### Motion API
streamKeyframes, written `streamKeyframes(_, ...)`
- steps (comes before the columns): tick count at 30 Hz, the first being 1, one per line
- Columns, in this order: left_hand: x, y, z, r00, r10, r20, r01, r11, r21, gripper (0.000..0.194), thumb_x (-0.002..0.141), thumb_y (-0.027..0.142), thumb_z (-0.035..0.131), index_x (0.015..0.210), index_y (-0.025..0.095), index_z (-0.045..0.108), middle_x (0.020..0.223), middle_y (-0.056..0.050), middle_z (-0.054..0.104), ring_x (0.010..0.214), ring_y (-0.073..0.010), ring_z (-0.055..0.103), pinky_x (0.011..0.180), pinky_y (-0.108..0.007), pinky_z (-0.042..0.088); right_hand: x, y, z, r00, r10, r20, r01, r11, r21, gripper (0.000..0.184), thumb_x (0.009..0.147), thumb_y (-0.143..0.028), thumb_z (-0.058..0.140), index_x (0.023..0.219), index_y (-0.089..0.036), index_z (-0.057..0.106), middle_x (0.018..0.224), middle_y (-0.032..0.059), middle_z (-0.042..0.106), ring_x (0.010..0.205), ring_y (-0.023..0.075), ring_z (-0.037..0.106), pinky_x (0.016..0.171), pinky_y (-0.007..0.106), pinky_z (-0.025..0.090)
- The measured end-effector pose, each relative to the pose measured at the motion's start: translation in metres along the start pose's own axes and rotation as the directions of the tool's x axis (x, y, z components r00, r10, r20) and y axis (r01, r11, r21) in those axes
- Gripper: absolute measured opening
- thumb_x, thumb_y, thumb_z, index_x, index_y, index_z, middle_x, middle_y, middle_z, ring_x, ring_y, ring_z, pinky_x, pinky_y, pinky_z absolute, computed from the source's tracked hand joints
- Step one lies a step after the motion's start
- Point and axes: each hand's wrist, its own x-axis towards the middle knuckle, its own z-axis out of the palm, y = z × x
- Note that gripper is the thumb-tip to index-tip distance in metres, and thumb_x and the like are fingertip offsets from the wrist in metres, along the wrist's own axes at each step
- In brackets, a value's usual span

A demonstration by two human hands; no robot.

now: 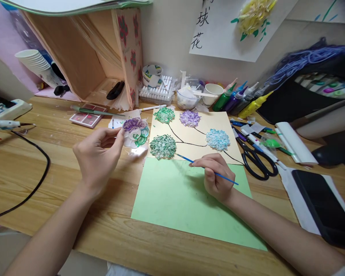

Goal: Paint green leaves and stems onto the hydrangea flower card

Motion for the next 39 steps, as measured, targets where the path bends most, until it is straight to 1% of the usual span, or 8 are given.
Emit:
streamKeyframes(2, 0.0, 0.0, 0.0, 1.0, 0.001, -0.004, -0.001, 1.0, 0.003, 0.012, 0.074, 0.025, 0.068, 0.079, 0.014, 0.071, 0.074, -0.003, 0.072, 0.062, -0.0113, 0.066, 0.064, -0.021, 0.054, 0.001, 0.0, -0.001, 1.0, -0.015, -0.016, 0.015, 1.0, -0.016, 0.025, 0.096, -0.022, 0.036, 0.094, -0.021, 0.06, 0.071, 0.0038, 0.067, 0.071, 0.0171, 0.057, 0.063, 0.031, 0.048)
streamKeyframes(7, 0.0, -0.001, 0.0, 1.0, -0.011, -0.004, 0.011, 1.0, -0.001, 0.013, 0.074, 0.025, 0.068, 0.08, 0.015, 0.071, 0.074, -0.003, 0.072, 0.063, -0.0119, 0.066, 0.063, -0.021, 0.054, 0.001, -0.001, -0.001, 0.997, -0.058, 0.046, 0.058, 0.998, -0.013, 0.024, 0.096, -0.022, 0.036, 0.096, -0.02, 0.06, 0.072, 0.0042, 0.068, 0.072, 0.0166, 0.057, 0.063, 0.03, 0.048)
streamKeyframes(12, -0.001, -0.003, 0.001, 1.0, -0.019, -0.005, 0.019, 1.0, 0.006, 0.012, 0.075, 0.029, 0.067, 0.081, 0.019, 0.07, 0.075, 0.0, 0.072, 0.064, -0.0119, 0.066, 0.066, -0.022, 0.055, 0.002, -0.004, -0.003, 0.998, -0.059, 0.02, 0.06, 0.997, -0.044, 0.026, 0.096, -0.023, 0.034, 0.097, -0.021, 0.059, 0.071, 0.0038, 0.068, 0.072, 0.0167, 0.057, 0.065, 0.03, 0.048)
streamKeyframes(18, -0.001, -0.002, 0.0, 0.999, -0.036, 0.003, 0.036, 0.999, 0.008, 0.012, 0.075, 0.03, 0.067, 0.08, 0.02, 0.069, 0.076, 0.001, 0.071, 0.064, -0.0116, 0.066, 0.066, -0.023, 0.055, 0.009, -0.012, -0.001, 0.959, -0.21, 0.191, 0.205, 0.978, 0.046, 0.026, 0.096, -0.023, 0.033, 0.104, -0.018, 0.057, 0.075, 0.0057, 0.069, 0.07, 0.0163, 0.059, 0.064, 0.029, 0.048)
streamKeyframes(25, -0.001, -0.001, -0.001, 0.999, -0.041, 0.03, 0.042, 0.999, -0.017, 0.015, 0.077, 0.03, 0.065, 0.082, 0.016, 0.07, 0.074, -0.002, 0.071, 0.064, -0.0123, 0.066, 0.065, -0.024, 0.055, 0.006, -0.012, 0.005, 0.962, -0.157, 0.223, 0.147, 0.987, 0.064, 0.024, 0.095, -0.022, 0.034, 0.105, -0.02, 0.056, 0.075, 0.0048, 0.069, 0.07, 0.0169, 0.058, 0.064, 0.03, 0.049)
streamKeyframes(30, -0.001, 0.0, 0.0, 0.999, -0.043, 0.022, 0.043, 0.999, -0.033, 0.014, 0.076, 0.029, 0.066, 0.08, 0.016, 0.07, 0.074, -0.002, 0.071, 0.063, -0.0121, 0.065, 0.064, -0.023, 0.054, 0.006, -0.013, 0.004, 0.977, -0.123, 0.176, 0.115, 0.992, 0.052, 0.024, 0.096, -0.021, 0.034, 0.103, -0.02, 0.058, 0.075, 0.0055, 0.069, 0.071, 0.0171, 0.057, 0.064, 0.03, 0.048)
streamKeyframes(33, -0.001, 0.0, 0.0, 0.999, -0.045, 0.024, 0.046, 0.998, -0.041, 0.014, 0.076, 0.029, 0.066, 0.08, 0.016, 0.07, 0.074, -0.002, 0.071, 0.063, -0.012, 0.065, 0.064, -0.024, 0.054, 0.006, -0.013, 0.005, 0.97, -0.142, 0.195, 0.129, 0.989, 0.075, 0.024, 0.096, -0.022, 0.035, 0.104, -0.02, 0.057, 0.076, 0.0052, 0.069, 0.071, 0.017, 0.057, 0.063, 0.03, 0.048)
streamKeyframes(39, -0.001, -0.002, 0.0, 0.999, -0.031, 0.02, 0.032, 0.999, -0.026, 0.014, 0.076, 0.029, 0.066, 0.08, 0.016, 0.07, 0.073, -0.002, 0.071, 0.063, -0.0122, 0.065, 0.063, -0.024, 0.054, 0.004, -0.011, 0.005, 0.987, -0.065, 0.15, 0.057, 0.997, 0.051, 0.024, 0.095, -0.02, 0.037, 0.103, -0.021, 0.059, 0.078, 0.0057, 0.07, 0.074, 0.0178, 0.058, 0.065, 0.031, 0.05)
